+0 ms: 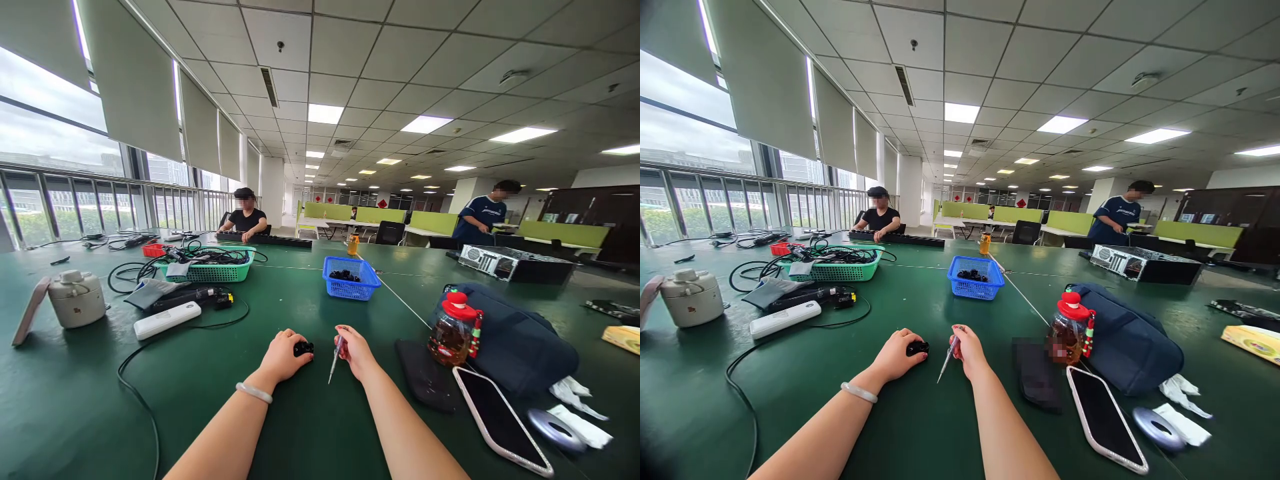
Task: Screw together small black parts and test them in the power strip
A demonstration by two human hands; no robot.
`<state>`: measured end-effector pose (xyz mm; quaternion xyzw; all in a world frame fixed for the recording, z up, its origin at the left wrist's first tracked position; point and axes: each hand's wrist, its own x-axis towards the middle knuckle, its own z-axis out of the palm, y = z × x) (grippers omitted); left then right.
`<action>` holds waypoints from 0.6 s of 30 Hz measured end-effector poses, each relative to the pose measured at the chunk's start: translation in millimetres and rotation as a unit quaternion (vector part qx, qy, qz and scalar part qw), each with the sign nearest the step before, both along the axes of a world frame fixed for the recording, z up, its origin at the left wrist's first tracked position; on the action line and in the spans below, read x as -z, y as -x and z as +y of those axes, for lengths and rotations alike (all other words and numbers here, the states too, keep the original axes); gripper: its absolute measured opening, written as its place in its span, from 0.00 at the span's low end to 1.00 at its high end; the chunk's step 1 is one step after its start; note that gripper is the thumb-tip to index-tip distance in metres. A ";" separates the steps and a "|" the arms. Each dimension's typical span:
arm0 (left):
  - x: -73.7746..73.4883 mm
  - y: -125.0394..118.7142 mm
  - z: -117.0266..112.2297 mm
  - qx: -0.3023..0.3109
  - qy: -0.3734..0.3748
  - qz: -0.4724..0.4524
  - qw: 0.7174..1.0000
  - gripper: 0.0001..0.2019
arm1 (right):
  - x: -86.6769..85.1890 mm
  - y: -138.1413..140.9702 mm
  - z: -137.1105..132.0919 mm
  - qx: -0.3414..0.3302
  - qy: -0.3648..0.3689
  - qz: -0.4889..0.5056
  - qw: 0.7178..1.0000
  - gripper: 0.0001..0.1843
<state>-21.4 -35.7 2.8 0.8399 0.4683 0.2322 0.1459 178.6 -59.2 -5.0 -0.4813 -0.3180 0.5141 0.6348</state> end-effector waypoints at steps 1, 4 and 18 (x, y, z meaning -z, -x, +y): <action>-0.1 0.0 0.0 -0.001 0.000 0.001 1.000 0.18 | 0.0 -0.1 -0.1 0.000 0.000 0.000 1.000 0.11; -0.6 -0.1 -0.3 0.000 -0.002 0.003 1.000 0.18 | -0.3 0.0 -0.5 0.000 0.000 -0.001 1.000 0.11; 1.1 -4.5 -0.7 -0.056 -0.061 0.078 0.994 0.17 | -1.8 1.1 -1.4 0.005 0.006 0.002 1.000 0.10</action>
